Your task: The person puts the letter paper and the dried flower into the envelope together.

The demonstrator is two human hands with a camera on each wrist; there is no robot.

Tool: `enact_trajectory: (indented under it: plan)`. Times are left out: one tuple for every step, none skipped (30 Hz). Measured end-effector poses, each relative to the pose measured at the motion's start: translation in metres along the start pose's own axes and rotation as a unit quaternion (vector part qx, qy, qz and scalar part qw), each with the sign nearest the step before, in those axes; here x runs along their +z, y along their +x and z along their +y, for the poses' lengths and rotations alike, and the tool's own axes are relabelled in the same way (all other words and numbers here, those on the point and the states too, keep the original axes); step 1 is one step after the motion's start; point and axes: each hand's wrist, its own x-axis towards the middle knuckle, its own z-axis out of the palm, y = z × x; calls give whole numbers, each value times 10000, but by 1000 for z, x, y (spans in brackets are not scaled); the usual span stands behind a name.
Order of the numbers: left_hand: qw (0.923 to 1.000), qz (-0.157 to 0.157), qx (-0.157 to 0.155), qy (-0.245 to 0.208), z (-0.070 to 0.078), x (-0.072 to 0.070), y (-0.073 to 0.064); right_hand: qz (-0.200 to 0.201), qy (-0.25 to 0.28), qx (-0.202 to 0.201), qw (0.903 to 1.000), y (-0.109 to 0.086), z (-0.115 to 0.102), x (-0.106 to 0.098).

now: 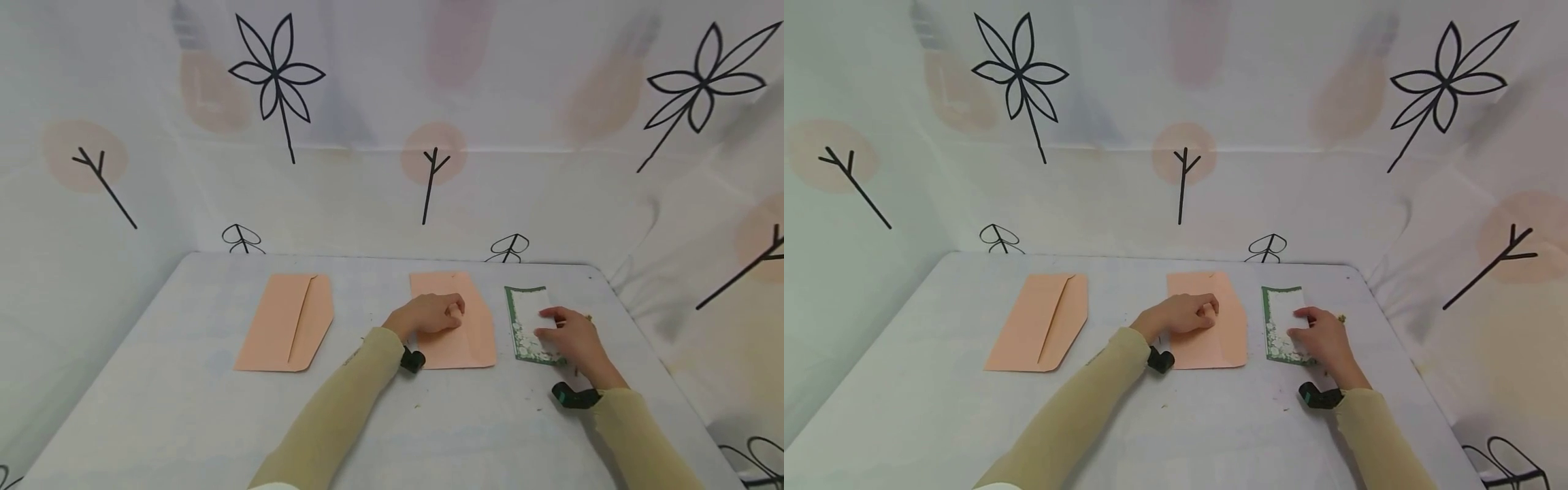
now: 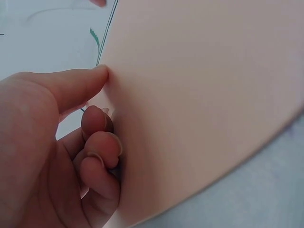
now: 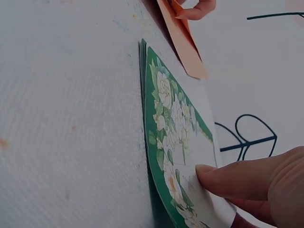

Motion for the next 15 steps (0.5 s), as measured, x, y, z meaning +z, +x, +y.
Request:
enact_trajectory:
  plan:
    - [10000,-6,-3,-11,0,0,0,-18,-7,-29,10000,-1,0,-1]
    - [10000,-12,-5,-13,1,0,0,-44,1,-43,10000,-1,0,-2]
    - [10000,-15,-6,-12,1,-1,0,-63,16,-60,10000,-2,1,-3]
    - [10000,-11,1,2,1,-1,0,-82,23,-90,9999,-3,1,-5]
    - [10000,-5,-6,2,1,-1,0,-105,35,-113,9999,-3,1,-6]
    - [10000,2,-10,13,0,0,1,-117,48,-134,9998,-4,1,-7]
    - [10000,8,-12,19,0,0,1,-121,53,-165,9998,-4,2,-7]
    - [10000,16,-9,26,-1,0,1,-125,60,-194,9997,-4,2,-8]
    - [10000,24,-10,28,-1,0,2,-127,67,-237,9996,-4,2,-8]
    - [10000,28,-19,24,-2,1,3,-134,61,-286,9995,-4,2,-9]
    - [10000,32,-21,24,-2,1,3,-132,42,-323,9994,-4,2,-9]
    - [10000,38,-6,35,-3,1,4,-128,35,-344,9993,-4,2,-9]
    - [10000,41,9,44,-3,2,4,-123,41,-358,9993,-4,2,-10]
    - [10000,45,22,57,-4,2,5,-109,37,-359,9993,-5,1,-10]
    - [10000,47,32,64,-4,2,5,-99,26,-360,9993,-5,1,-11]
